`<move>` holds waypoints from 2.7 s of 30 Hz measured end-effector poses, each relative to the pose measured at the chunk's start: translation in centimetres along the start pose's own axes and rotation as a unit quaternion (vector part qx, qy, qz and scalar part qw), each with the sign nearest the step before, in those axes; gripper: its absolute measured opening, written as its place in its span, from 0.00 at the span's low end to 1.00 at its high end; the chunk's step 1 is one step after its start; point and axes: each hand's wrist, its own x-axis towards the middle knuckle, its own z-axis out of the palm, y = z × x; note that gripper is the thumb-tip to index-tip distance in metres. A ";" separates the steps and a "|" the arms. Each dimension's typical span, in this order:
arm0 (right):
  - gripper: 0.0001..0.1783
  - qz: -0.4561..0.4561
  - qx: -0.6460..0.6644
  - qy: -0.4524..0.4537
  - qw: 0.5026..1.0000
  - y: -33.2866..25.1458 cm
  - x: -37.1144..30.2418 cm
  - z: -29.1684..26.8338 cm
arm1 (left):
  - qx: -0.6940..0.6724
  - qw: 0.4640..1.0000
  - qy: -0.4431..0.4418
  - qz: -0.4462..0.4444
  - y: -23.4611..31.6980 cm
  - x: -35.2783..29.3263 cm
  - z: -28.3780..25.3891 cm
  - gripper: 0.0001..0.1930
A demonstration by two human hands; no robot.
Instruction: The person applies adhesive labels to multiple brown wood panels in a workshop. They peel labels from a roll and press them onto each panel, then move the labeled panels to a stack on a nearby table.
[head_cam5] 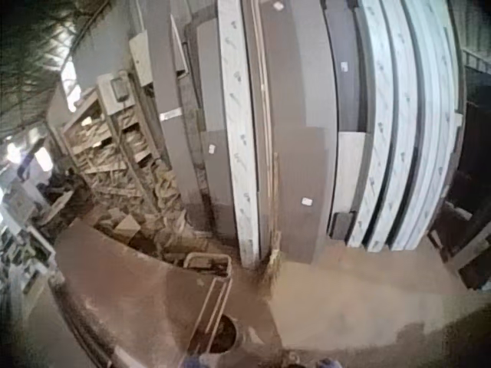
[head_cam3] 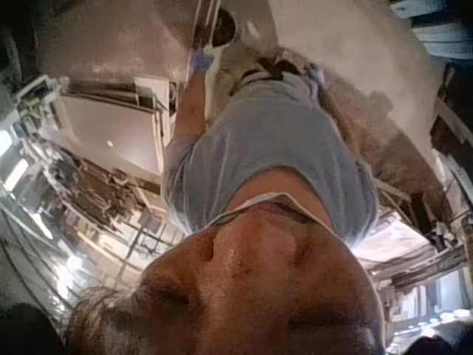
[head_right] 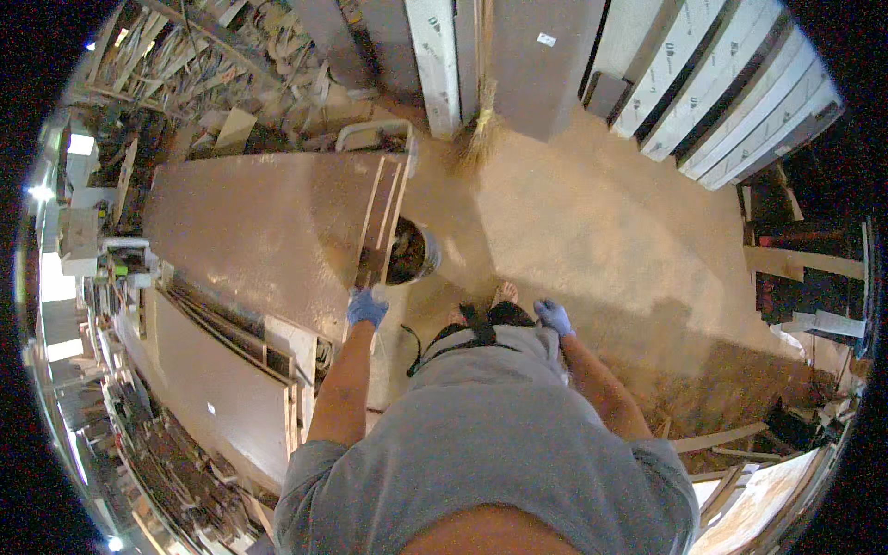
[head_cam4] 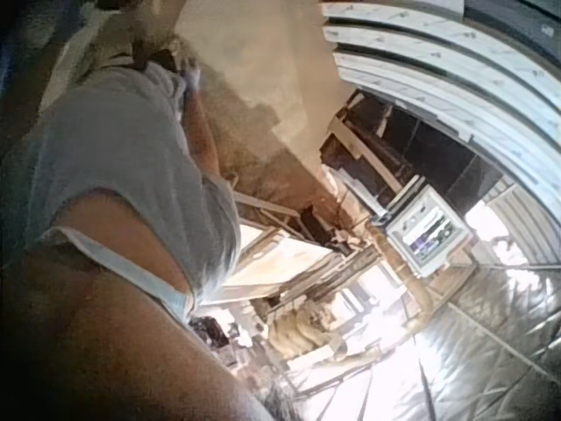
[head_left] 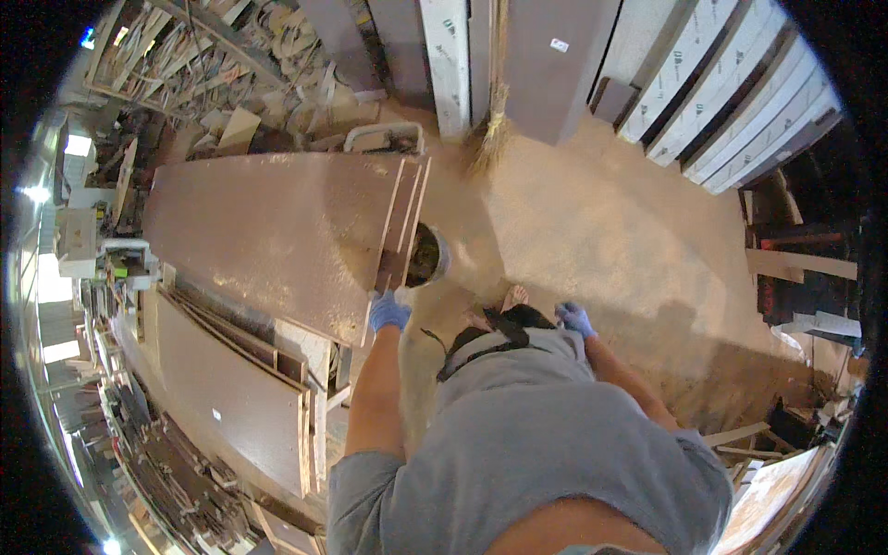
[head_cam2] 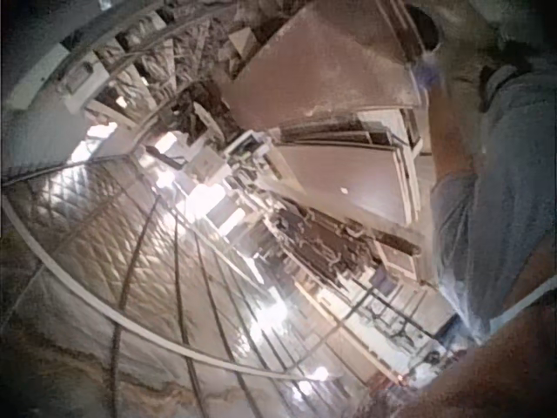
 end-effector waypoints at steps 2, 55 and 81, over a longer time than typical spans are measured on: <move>0.20 0.032 0.053 0.066 0.996 1.6 -2.6 -0.2 | 0.035 0.998 -0.051 -0.033 0.8 -0.5 -0.1 0.37; 0.13 0.099 0.175 0.227 0.953 2.6 -11.2 -2.3 | -0.271 0.957 -0.080 -0.059 10.9 7.8 5.5 0.47; 0.23 0.259 0.287 0.501 0.774 24.7 -29.7 -20.9 | 0.085 0.804 -0.151 0.569 62.4 -19.9 13.1 0.15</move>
